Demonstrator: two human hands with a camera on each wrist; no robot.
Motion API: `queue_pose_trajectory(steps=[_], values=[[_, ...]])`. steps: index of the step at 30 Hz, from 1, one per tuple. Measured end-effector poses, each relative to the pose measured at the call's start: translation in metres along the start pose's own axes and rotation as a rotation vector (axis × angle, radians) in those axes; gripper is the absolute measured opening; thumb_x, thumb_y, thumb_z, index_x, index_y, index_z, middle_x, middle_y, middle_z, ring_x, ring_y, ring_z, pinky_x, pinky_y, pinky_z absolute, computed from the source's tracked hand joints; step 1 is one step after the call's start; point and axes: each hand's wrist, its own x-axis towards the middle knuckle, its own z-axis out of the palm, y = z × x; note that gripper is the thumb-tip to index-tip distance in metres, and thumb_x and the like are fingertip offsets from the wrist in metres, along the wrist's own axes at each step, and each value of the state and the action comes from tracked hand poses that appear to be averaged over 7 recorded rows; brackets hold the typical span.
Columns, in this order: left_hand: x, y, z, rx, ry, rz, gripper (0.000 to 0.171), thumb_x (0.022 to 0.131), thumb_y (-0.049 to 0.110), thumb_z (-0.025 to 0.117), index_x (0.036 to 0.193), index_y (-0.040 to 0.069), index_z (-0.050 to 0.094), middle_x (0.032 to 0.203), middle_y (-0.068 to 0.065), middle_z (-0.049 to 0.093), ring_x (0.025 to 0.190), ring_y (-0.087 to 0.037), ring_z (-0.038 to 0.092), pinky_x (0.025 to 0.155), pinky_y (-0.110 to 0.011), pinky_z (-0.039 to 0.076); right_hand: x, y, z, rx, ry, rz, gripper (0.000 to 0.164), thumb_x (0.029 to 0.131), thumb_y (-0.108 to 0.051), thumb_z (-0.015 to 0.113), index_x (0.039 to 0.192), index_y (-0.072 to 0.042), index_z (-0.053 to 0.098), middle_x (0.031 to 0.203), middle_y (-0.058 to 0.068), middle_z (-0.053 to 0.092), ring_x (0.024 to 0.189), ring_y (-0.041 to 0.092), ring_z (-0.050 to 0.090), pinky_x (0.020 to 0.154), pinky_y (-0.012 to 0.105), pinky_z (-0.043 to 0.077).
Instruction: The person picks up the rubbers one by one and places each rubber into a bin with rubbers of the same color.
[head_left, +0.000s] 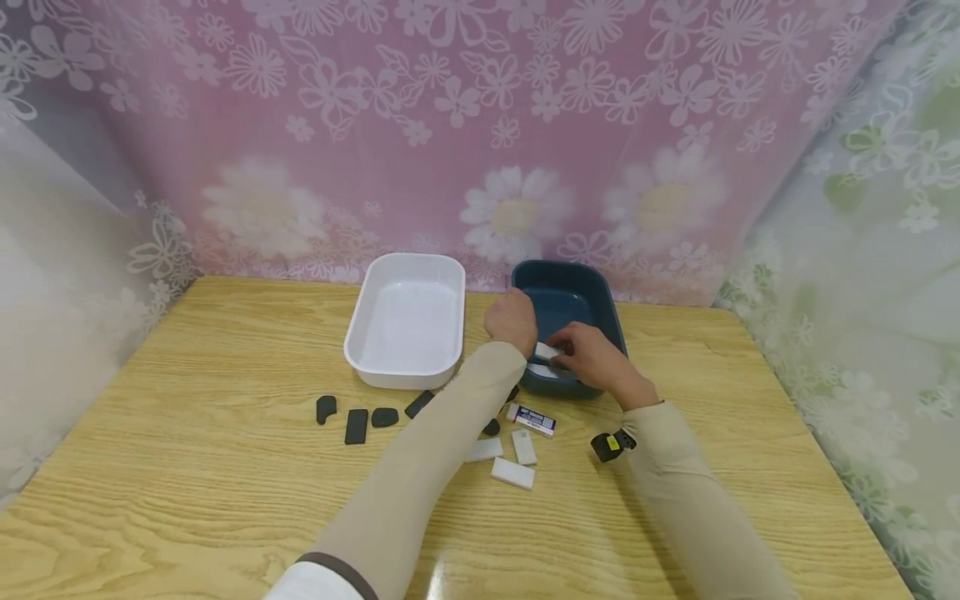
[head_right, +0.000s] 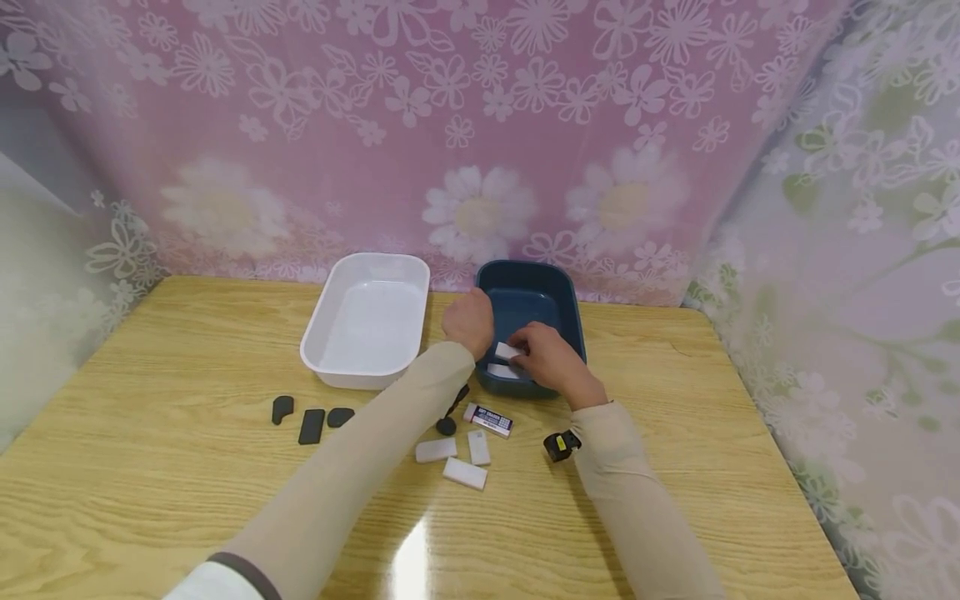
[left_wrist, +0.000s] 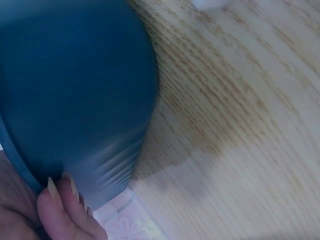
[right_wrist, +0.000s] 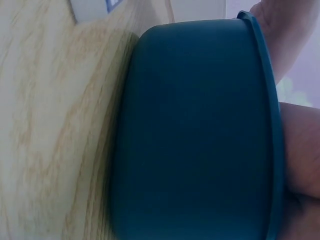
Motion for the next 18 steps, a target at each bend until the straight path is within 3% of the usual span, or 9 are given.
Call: queue_pose_trajectory(steps=[12,18], values=[[-0.0004,-0.0004,-0.0025,-0.005,-0.005,0.008,0.030,0.097,0.024,0.054,0.123,0.008,0.056,0.096,-0.001,0.068,0.084,-0.014,0.067,0.063,-0.030,0.054,0.0051,0.0002,0.0018,0.016,-0.030,0.018,0.024,0.088,-0.005,0.067,0.111,0.003,0.067,0.101,0.014,0.062,0.089,0.028,0.059,0.080,0.044,0.049],[-0.0001,-0.0014,-0.0009,-0.012,-0.012,0.014,0.034,0.097,0.025,0.055,0.126,0.007,0.055,0.096,-0.002,0.068,0.083,-0.014,0.067,0.064,-0.031,0.054,0.0032,0.0019,0.0037,0.051,-0.025,0.015,0.031,0.089,-0.010,0.067,0.117,0.005,0.063,0.110,0.018,0.061,0.095,0.030,0.061,0.083,0.044,0.049]])
